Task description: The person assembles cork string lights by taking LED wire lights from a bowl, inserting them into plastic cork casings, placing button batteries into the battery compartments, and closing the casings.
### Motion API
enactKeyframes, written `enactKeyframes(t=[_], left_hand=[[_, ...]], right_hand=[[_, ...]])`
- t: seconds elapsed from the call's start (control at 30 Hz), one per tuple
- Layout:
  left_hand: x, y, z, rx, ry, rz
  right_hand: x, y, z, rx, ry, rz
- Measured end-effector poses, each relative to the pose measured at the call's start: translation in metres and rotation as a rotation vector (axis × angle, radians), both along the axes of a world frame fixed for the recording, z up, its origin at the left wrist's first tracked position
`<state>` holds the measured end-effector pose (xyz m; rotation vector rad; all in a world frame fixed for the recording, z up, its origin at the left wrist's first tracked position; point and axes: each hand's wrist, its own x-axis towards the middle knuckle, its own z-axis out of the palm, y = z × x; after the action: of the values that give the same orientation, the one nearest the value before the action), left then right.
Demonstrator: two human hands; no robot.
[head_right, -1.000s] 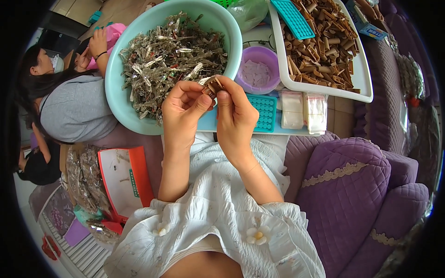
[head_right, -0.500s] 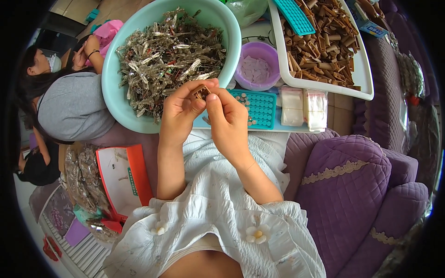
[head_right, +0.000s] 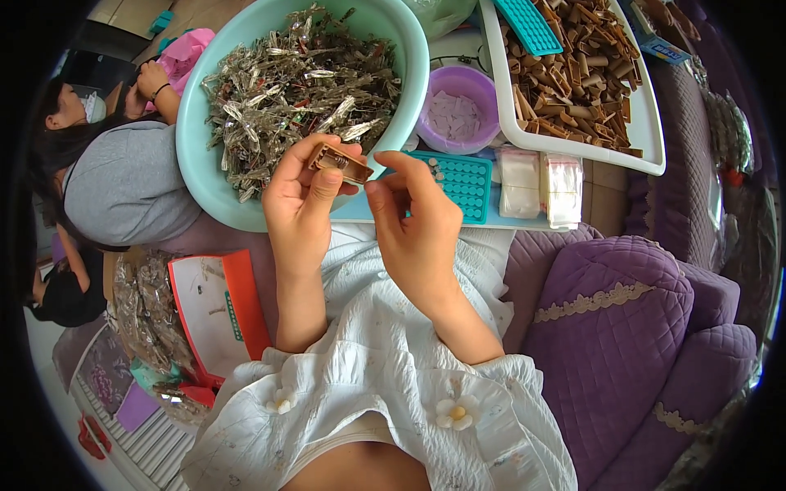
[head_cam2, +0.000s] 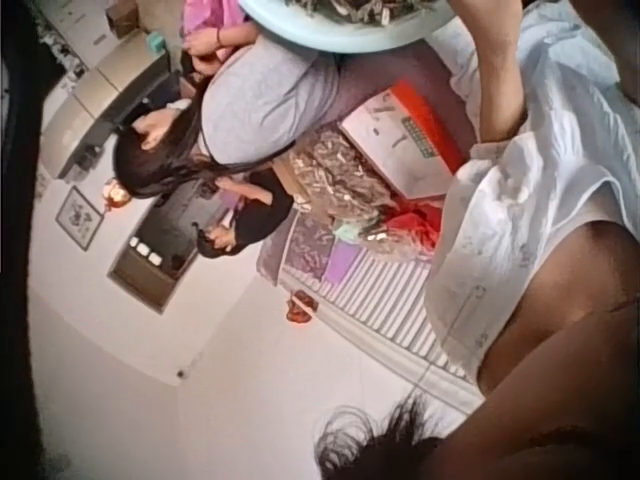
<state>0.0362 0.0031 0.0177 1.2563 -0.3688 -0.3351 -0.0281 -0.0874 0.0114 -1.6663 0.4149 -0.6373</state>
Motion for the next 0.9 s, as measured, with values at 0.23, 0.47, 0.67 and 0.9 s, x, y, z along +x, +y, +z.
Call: enactKeyframes(t=[0.23,0.47,0.67,0.9], left_hand=[[-0.001,-0.003,0.005,0.019,0.052,0.008],[-0.005,-0.014,-0.005,-0.242,0.299,0.03],[-0.008,-0.011,-0.006,-0.477,0.602,-0.082],[-0.011,-0.013,-0.002,-0.36,0.41,-0.073]], right_hand=[[0.003,-0.002,-0.014,-0.263,-0.044,-0.02],[0.004,-0.002,-0.014,-0.017,0.007,0.068],[-0.003,-0.013,0.0,0.219,0.094,0.176],[-0.007,-0.025,-0.006,0.17,0.051,0.27]])
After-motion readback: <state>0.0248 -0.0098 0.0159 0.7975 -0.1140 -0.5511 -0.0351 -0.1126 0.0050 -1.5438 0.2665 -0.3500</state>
